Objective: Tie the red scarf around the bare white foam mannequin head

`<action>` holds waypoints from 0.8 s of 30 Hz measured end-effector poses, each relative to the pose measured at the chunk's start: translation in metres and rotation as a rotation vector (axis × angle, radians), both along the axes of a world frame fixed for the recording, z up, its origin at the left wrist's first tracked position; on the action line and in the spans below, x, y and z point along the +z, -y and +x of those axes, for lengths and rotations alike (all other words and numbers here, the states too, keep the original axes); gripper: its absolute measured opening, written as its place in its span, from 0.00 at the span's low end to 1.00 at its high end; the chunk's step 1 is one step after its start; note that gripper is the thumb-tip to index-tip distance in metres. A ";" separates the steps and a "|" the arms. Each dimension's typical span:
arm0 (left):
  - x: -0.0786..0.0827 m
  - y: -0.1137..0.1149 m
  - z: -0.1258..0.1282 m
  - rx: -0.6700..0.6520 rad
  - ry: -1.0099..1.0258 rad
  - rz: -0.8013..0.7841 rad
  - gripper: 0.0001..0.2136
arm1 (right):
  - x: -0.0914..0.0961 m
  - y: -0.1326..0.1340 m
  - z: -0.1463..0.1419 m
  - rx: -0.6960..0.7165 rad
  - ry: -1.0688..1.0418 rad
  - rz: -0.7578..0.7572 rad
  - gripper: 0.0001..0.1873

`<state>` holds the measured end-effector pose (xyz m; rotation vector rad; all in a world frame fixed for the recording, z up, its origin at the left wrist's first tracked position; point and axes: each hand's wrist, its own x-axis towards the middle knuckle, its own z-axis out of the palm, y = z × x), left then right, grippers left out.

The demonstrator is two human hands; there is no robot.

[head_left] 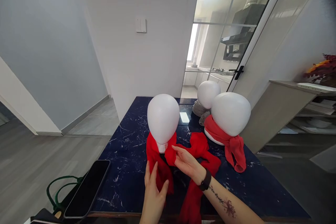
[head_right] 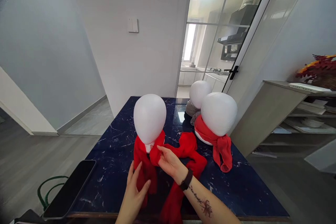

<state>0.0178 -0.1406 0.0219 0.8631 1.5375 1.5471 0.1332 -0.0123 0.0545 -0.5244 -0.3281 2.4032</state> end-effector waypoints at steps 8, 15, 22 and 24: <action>0.007 -0.049 0.006 -0.233 0.410 0.109 0.24 | 0.001 0.000 -0.004 -0.033 0.009 0.004 0.08; 0.000 -0.063 0.015 -0.277 0.400 0.120 0.12 | 0.010 0.008 0.001 -0.113 0.172 0.187 0.05; 0.021 -0.048 0.017 -0.336 0.654 0.099 0.15 | 0.005 0.016 0.048 -0.116 0.793 0.837 0.25; 0.027 -0.048 0.015 -0.296 0.747 0.105 0.17 | 0.007 0.021 0.067 0.071 0.901 1.112 0.28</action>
